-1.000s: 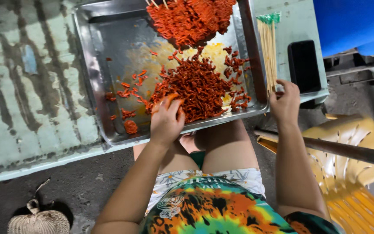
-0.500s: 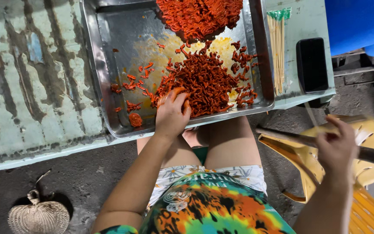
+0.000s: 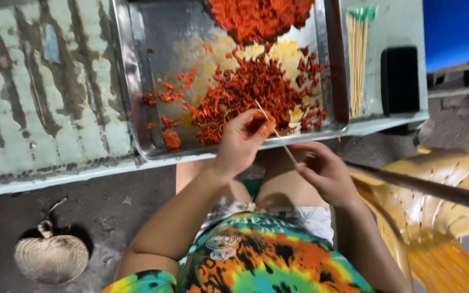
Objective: The person takes small pieces of red-colored food from a metal tray and threads them onto a thin wooden skewer by hand, repeating this process to build up a stack of food on the skewer.
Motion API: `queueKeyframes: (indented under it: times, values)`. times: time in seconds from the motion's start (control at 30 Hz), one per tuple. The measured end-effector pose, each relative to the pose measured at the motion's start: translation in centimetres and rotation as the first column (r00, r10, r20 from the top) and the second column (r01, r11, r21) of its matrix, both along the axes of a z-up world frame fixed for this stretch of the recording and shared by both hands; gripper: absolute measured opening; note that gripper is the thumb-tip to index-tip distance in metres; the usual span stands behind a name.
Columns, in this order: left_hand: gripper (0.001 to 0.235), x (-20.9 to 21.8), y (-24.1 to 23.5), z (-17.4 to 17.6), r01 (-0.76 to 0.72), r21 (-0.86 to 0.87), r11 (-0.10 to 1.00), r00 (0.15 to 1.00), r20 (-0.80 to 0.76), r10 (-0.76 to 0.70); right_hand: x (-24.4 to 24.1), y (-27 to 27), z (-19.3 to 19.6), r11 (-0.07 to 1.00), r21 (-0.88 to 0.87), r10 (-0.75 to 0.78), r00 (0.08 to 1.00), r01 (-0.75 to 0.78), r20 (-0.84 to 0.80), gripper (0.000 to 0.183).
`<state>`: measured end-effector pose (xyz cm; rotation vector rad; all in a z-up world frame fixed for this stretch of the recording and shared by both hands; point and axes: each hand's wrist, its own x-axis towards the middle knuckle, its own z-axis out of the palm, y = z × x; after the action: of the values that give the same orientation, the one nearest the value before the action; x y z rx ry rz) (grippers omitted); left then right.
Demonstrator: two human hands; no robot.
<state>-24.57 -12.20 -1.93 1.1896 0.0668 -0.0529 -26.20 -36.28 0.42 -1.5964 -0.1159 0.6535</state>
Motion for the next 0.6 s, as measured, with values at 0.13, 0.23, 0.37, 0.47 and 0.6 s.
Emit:
queueKeyframes:
  times: [0.13, 0.23, 0.37, 0.47, 0.6]
  values:
    - [0.016, -0.4, 1.5, 0.9, 0.030, 0.196, 0.980, 0.993, 0.103, -0.051, 0.4, 2.9, -1.6, 0.970, 0.131, 0.210, 0.977, -0.206, -0.020, 0.039]
    - [0.014, -1.0, 2.0, 1.5, 0.068, 0.257, 0.964, 0.995, 0.055, -0.085, 0.7, 4.4, -2.8, 0.986, 0.146, 0.115, 0.965, -0.081, -0.236, 0.032]
    - [0.021, 1.1, 3.8, 1.1, 0.000, 0.444, 0.896, 0.996, 0.076, -0.037, 2.3, 3.2, -2.6, 0.996, -0.073, 0.044, 0.999, -0.045, -0.007, 0.028]
    - [0.026, 5.4, 6.0, -0.8, -0.117, 0.782, 0.612, 0.987, 0.162, -0.019, 3.0, 0.7, -1.9, 0.994, -0.052, -0.101, 0.994, 0.099, -0.035, 0.027]
    - [0.049, 12.6, 6.2, -3.0, -0.030, 0.930, 0.368, 0.990, 0.077, -0.114, 3.4, -2.3, -0.7, 0.969, 0.055, -0.240, 0.970, 0.241, -0.035, 0.027]
